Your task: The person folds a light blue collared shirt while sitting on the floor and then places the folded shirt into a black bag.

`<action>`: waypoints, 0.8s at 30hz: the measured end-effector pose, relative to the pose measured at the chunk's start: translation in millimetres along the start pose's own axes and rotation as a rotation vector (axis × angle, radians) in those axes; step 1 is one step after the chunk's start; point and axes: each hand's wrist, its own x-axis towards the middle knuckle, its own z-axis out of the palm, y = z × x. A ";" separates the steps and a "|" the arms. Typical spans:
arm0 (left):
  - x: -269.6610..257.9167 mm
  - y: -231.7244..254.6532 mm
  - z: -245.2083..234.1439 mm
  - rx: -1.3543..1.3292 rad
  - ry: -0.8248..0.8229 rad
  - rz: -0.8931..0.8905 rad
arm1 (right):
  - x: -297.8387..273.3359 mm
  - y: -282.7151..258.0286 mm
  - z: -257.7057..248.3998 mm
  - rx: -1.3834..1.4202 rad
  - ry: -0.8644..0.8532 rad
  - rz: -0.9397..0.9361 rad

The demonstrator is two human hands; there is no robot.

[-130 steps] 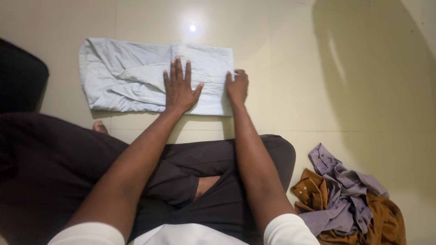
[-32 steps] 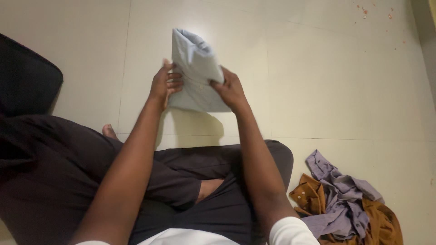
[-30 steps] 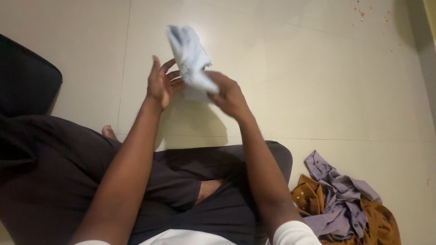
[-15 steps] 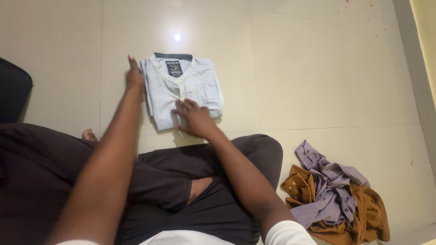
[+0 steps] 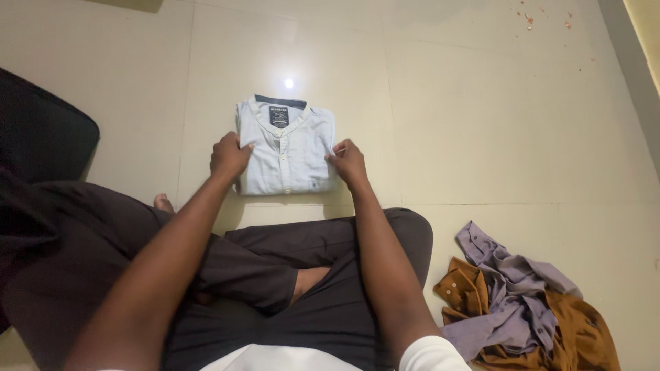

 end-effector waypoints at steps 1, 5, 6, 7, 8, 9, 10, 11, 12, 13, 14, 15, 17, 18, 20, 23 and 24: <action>-3.9 -2.0 -2.8 -0.002 -0.014 0.027 | -6.7 3.0 0.3 -0.038 -0.032 0.032; 1.3 -16.2 -6.0 0.141 -0.157 0.149 | -25.4 2.6 -1.1 -0.100 -0.065 0.109; 3.2 -19.0 -4.5 0.162 -0.156 0.178 | -26.8 1.7 -3.0 -0.094 -0.050 0.119; 2.0 -24.1 -3.9 0.186 -0.162 0.206 | -30.2 2.4 -3.2 -0.124 -0.038 0.112; 1.1 -27.2 -3.1 0.211 -0.169 0.235 | -32.7 3.5 -2.2 -0.154 -0.026 0.106; 2.0 -27.8 -2.9 0.191 -0.157 0.214 | -32.9 4.6 -2.2 -0.183 -0.012 0.097; 3.3 -28.0 -3.0 0.172 -0.146 0.194 | -31.4 5.9 -3.5 -0.208 -0.004 0.058; 7.0 -27.6 -4.7 0.157 -0.133 0.175 | -27.8 5.4 -2.1 -0.229 0.004 0.018; 12.4 -25.8 -4.4 0.085 -0.105 0.158 | -23.2 4.3 -1.0 -0.251 0.013 -0.022; 16.7 -24.3 -0.2 0.011 -0.084 0.137 | -19.7 4.6 -1.6 -0.244 0.050 -0.023; 22.3 -23.2 4.5 -0.062 -0.063 0.115 | -14.2 3.2 -1.1 -0.238 0.088 -0.023; 30.9 -20.4 9.3 -0.086 -0.007 0.140 | -5.8 -0.5 -0.4 -0.234 0.125 -0.031; 47.7 -15.4 19.0 -0.136 0.106 0.189 | 11.2 -8.4 6.2 -0.185 0.153 -0.011; 53.5 -14.4 22.2 -0.128 0.110 0.198 | 17.8 -11.0 10.6 -0.160 0.166 -0.003; 62.7 -7.7 23.0 -0.112 0.128 0.218 | 29.0 -16.8 24.1 -0.146 0.167 0.016; 57.9 -1.0 17.3 -0.233 0.104 0.117 | 41.0 -10.8 23.8 0.033 0.114 0.003; 54.0 -0.1 14.0 -0.252 0.125 0.129 | 43.7 -6.9 22.9 0.120 0.090 -0.009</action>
